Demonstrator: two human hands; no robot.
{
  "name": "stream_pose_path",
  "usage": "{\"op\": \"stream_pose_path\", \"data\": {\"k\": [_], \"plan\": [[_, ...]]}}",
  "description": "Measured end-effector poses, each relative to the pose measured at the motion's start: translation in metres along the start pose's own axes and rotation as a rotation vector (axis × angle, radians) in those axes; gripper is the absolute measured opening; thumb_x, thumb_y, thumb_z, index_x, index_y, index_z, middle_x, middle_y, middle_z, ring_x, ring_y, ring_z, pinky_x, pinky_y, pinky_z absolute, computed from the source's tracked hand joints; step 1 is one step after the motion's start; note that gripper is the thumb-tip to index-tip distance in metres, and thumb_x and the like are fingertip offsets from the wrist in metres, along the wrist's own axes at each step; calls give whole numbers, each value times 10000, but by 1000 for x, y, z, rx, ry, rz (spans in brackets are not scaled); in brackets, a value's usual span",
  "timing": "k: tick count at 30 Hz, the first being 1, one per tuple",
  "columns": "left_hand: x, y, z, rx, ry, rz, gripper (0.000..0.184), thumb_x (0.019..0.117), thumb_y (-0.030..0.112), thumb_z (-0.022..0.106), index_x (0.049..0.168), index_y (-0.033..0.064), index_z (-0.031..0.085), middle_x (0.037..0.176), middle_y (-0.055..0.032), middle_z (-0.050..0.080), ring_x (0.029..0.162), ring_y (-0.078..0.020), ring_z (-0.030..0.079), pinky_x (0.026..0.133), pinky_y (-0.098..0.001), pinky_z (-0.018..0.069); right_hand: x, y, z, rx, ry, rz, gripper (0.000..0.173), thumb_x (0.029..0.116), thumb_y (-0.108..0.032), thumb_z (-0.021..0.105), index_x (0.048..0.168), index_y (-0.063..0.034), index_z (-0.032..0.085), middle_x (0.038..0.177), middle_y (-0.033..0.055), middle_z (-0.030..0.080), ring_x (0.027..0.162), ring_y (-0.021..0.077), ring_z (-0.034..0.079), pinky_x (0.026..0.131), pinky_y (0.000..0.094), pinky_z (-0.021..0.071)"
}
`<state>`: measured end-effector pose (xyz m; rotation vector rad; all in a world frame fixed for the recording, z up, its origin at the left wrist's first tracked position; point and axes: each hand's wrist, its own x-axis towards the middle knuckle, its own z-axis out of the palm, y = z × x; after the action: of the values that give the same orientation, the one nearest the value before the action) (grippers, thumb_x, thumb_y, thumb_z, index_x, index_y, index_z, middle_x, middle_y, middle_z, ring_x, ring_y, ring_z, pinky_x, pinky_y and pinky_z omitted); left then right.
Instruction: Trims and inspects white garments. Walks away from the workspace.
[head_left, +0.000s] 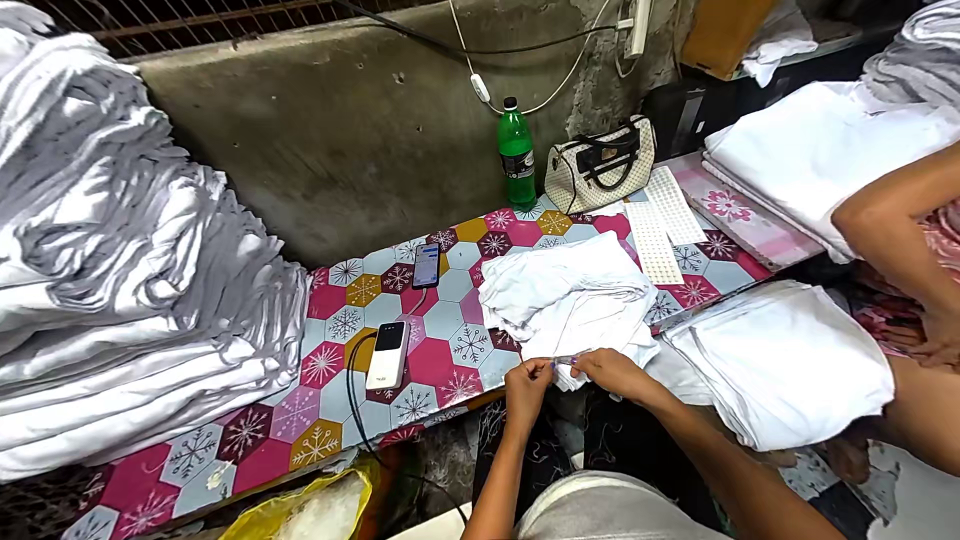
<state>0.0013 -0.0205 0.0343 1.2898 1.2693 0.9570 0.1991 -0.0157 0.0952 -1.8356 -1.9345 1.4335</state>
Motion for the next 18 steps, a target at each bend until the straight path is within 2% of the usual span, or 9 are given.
{"op": "stream_pose_path", "data": {"k": [6,9,14,18], "plan": [[-3,2,1,146,47,146,122,921,71,702,939,-30,769,871,-121,757,784,-140,726,794,-328,604,15,-13,5,-47,25,27,478,1111,-364,387,1060,-41,737,940,178,682,917,346,636,840,592,468],[-2,-2,3,168,61,161,116,921,70,702,930,-22,772,884,-118,762,794,-140,731,808,-325,605,18,-13,6,-62,52,57,457,1105,-360,410,1041,-45,735,970,184,693,961,354,647,854,597,468],[4,-7,2,155,15,74,154,958,92,672,998,-38,745,823,-106,731,701,-126,691,734,-320,594,5,-8,-1,-76,60,49,443,1104,-350,420,1047,-54,744,961,179,700,958,355,652,853,595,470],[7,-3,5,168,14,69,133,947,76,673,959,-32,750,788,-90,719,653,-99,663,684,-289,579,0,-9,-4,-131,47,95,476,1106,-391,397,1098,-65,744,1059,187,717,1056,376,659,908,620,464]]}}
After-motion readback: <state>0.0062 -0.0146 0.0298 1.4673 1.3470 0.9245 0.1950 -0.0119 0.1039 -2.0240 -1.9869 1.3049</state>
